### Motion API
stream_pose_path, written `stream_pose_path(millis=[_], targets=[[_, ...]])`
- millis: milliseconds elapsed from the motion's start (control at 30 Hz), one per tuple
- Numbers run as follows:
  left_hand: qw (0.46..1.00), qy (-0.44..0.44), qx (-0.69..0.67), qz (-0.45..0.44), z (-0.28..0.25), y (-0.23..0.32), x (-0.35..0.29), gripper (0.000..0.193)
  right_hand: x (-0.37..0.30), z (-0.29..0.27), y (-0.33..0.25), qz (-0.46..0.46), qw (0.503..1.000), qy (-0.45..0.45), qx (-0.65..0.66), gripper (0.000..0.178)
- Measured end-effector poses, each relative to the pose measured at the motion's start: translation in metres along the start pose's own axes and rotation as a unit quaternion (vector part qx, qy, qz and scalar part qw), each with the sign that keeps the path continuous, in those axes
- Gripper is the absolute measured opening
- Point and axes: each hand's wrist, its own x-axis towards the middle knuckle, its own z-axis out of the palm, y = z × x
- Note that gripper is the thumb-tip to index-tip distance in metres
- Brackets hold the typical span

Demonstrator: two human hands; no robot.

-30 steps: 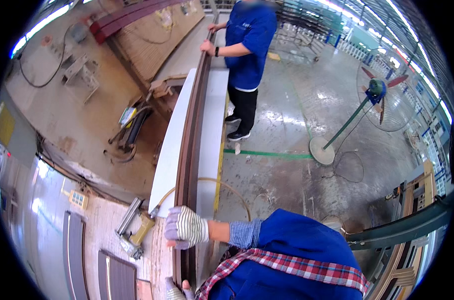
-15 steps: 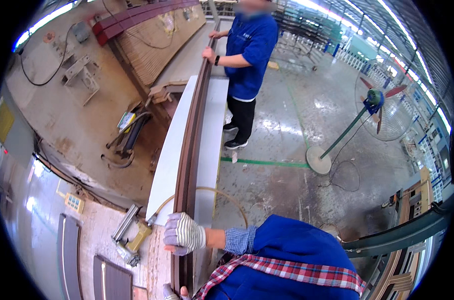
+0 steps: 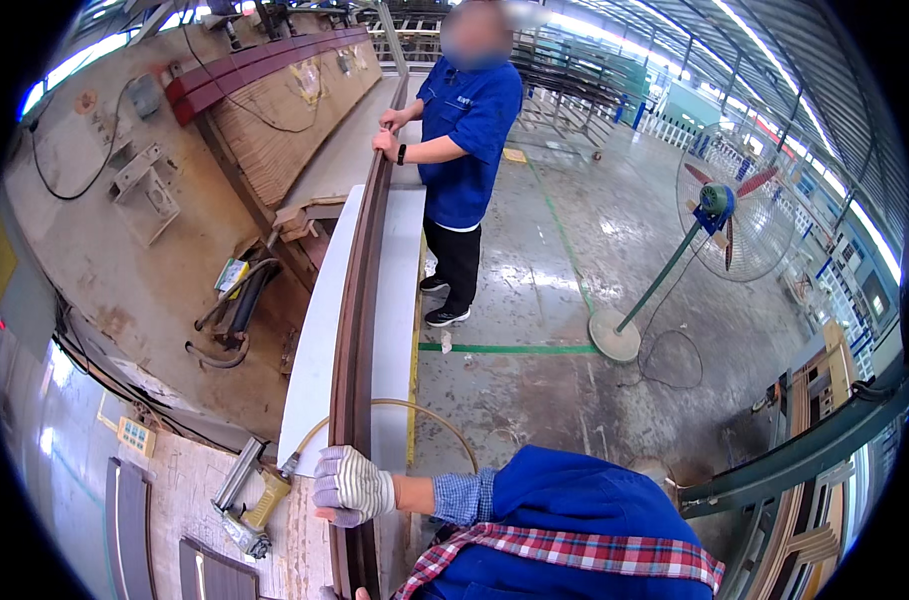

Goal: The person aligns dark brown wooden strips on a large light-colored board and secures them using a pneumatic nail gun. They repeat this process for multiple strips, occasionally repositioning the pieces and retrieving additional strips from a nearby rack.

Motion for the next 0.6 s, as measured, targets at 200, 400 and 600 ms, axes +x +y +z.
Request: stream_pose_path(millis=[200,400,600], targets=[[1.0,-0.01,0.009,0.022,-0.006,0.004,-0.006,0.036,-0.001,-0.002,-0.002,-0.006,1.0,0.001,-0.023,0.025],[0.995,0.057,0.036,0.07,0.002,-0.001,-0.007,0.029,-0.003,-0.003,-0.003,0.008,0.999,-0.022,-0.028,0.022],[0.996,0.068,-0.011,0.059,0.01,-0.005,-0.008,0.028,-0.004,-0.005,-0.003,-0.003,0.999,-0.011,-0.035,0.022]])
